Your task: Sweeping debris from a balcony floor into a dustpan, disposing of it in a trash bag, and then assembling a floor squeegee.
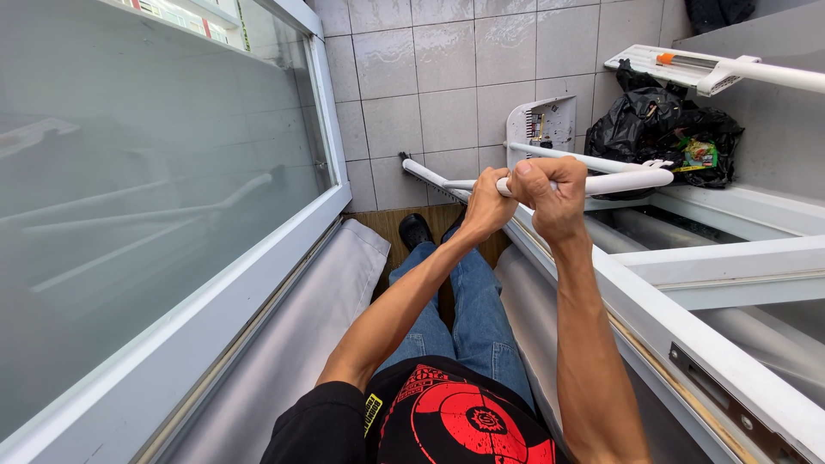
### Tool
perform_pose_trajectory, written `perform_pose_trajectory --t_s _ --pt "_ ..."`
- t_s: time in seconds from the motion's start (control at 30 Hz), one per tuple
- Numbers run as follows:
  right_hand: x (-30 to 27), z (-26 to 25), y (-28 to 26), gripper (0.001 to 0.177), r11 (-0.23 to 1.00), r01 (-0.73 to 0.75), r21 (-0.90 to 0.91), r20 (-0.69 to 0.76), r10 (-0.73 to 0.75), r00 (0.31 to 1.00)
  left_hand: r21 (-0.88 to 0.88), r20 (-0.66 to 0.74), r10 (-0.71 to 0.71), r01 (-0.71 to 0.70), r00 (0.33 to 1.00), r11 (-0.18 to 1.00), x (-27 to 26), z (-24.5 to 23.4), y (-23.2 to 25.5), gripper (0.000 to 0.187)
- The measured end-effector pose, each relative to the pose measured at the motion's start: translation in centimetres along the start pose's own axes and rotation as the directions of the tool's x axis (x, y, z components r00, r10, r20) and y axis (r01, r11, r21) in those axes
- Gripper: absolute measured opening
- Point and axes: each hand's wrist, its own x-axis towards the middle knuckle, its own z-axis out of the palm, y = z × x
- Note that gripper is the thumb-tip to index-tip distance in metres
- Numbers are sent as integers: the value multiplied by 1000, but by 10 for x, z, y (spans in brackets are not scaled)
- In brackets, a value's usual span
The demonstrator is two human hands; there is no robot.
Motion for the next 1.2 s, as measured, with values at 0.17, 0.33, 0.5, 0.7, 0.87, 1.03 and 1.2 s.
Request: perform_pose_trajectory --t_s 0.17,0.33,0.5,0.7,0.87,1.03,1.2 --pt "-15 -5 26 49 992 49 -115 67 -41 997 -129 10 2 -1 1000 992 12 17 -21 36" --pt "-39 -6 46 49 985 43 -166 104 -26 994 -153 -71 191 -200 979 968 35 39 -68 50" --pt "-50 -8 65 47 970 11 -244 60 4 998 -40 17 263 -262 965 964 51 40 -81 48" --pt "-58 5 74 41 939 3 -344 92 31 995 -64 62 275 -271 960 960 67 43 -109 45" --pt "-59 14 92 40 896 1 -445 133 65 989 13 -2 410 -410 912 912 82 32 -110 41" --pt "-52 18 80 39 869 44 -493 176 50 983 -100 42 315 -309 948 946 80 19 -82 38" --pt "-36 20 23 39 935 153 -321 107 -124 986 -77 -193 387 -407 902 910 40 -1 -20 32"
